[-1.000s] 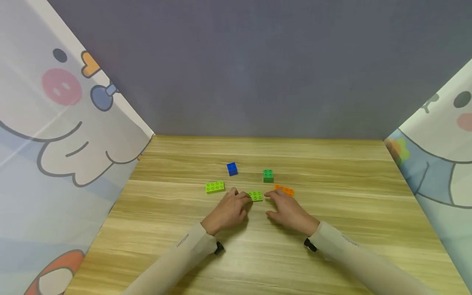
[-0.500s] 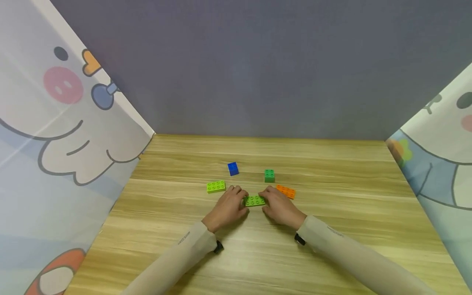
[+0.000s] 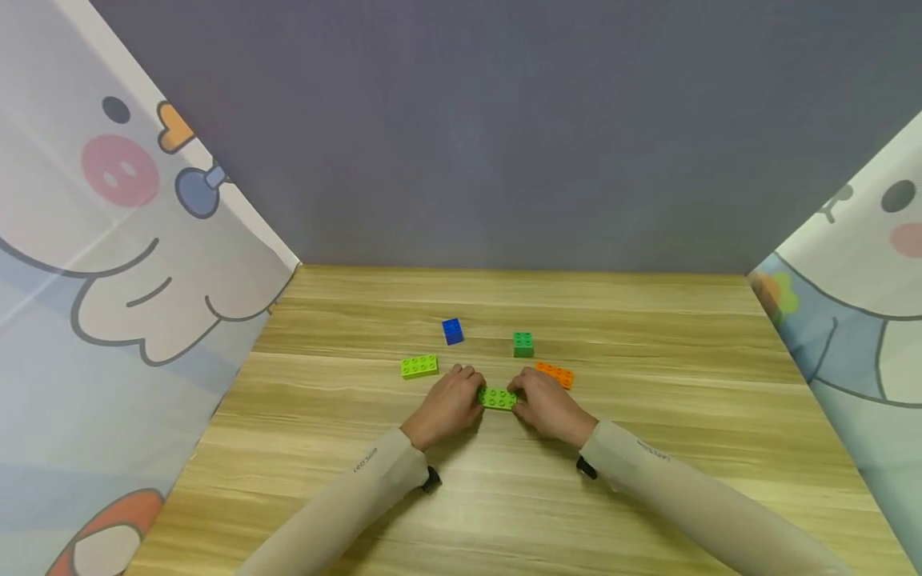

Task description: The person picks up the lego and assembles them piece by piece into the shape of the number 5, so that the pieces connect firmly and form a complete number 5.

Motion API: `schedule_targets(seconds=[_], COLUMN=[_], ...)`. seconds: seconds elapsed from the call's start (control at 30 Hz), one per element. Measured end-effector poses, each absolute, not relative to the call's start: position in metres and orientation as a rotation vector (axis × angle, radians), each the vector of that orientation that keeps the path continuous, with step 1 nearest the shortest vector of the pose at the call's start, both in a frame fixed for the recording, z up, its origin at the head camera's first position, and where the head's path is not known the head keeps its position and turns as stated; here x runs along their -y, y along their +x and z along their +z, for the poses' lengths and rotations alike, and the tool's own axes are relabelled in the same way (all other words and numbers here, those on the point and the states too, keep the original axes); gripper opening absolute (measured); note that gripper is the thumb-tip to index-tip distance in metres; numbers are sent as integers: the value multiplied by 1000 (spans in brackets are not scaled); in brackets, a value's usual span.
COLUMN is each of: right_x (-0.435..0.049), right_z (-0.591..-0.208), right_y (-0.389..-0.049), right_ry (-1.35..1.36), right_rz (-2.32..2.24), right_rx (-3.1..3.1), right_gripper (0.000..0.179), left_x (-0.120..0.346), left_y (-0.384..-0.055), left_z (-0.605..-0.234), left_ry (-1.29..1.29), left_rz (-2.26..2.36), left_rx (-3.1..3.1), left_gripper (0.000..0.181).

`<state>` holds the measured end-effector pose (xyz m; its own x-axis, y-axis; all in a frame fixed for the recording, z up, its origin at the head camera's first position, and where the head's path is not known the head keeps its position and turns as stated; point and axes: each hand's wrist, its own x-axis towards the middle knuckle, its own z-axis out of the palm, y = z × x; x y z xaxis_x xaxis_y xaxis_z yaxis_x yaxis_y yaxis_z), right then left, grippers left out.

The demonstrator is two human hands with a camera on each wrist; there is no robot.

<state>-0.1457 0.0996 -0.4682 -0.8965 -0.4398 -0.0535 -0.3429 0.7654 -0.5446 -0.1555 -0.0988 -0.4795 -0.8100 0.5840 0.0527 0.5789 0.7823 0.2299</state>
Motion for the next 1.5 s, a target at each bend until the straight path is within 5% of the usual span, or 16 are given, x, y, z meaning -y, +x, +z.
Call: schedule_targets(seconds=[1.5], right_x=[-131], right_z=[-441], right_y=[-170], right_ry=[-714], right_rz=[-1106], right_rx=[-2797], right_gripper=[25], left_x=[94], left_y=[-176], left_z=[-458], left_ry=[915], left_rz=[620], left_rx=[-2941], left_gripper=[33])
